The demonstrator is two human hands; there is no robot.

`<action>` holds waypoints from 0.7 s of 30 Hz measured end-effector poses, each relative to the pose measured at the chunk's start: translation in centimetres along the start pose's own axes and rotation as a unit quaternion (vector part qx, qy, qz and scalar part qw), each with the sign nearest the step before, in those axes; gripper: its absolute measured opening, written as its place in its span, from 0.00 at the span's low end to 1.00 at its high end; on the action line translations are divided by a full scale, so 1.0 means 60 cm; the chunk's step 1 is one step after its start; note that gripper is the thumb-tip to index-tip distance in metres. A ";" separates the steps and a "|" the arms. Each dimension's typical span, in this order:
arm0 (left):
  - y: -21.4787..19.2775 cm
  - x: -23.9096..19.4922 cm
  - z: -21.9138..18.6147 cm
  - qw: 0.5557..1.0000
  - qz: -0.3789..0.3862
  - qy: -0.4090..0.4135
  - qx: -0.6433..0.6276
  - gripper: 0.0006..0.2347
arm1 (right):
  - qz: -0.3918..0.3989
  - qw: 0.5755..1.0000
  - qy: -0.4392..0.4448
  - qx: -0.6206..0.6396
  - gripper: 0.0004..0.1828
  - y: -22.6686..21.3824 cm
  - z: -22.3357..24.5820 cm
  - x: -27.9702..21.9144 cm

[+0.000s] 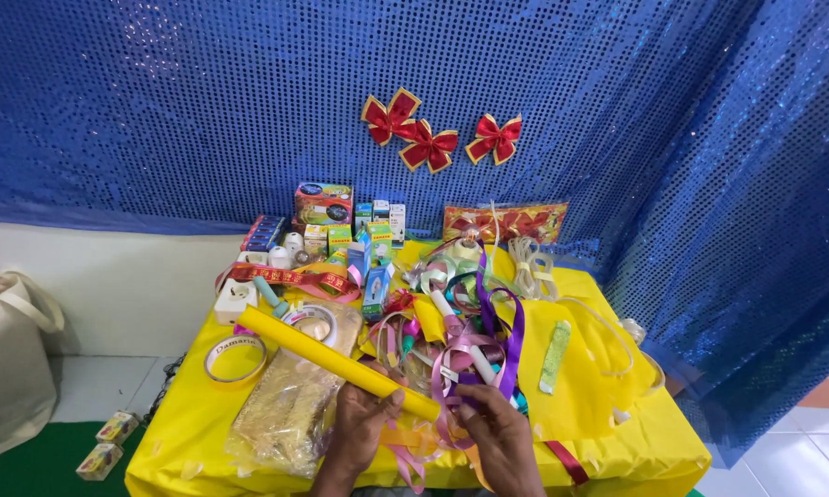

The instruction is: Wrapping a yellow tube with purple and yellow ribbons for decoration

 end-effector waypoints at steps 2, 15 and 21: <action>0.002 0.000 -0.001 1.000 0.012 0.005 -0.007 0.13 | 0.010 0.999 -0.002 -0.044 0.15 0.010 -0.006 0.000; 0.026 0.000 -0.017 0.996 0.056 -0.068 -0.008 0.14 | -0.028 0.999 -0.030 0.034 0.13 0.038 -0.045 0.014; 0.088 -0.013 -0.110 0.956 0.245 -0.109 0.123 0.19 | -0.009 0.981 -0.082 0.177 0.11 -0.043 -0.036 0.015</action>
Point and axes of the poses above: each hand's wrist, its own x-axis towards the middle knuckle, its own y-axis out of the palm, z = x × y, the point moved 2 cm from there along x, towards the middle knuckle, and after that the axes turned 9 degrees about z, right-handed, at the moved point
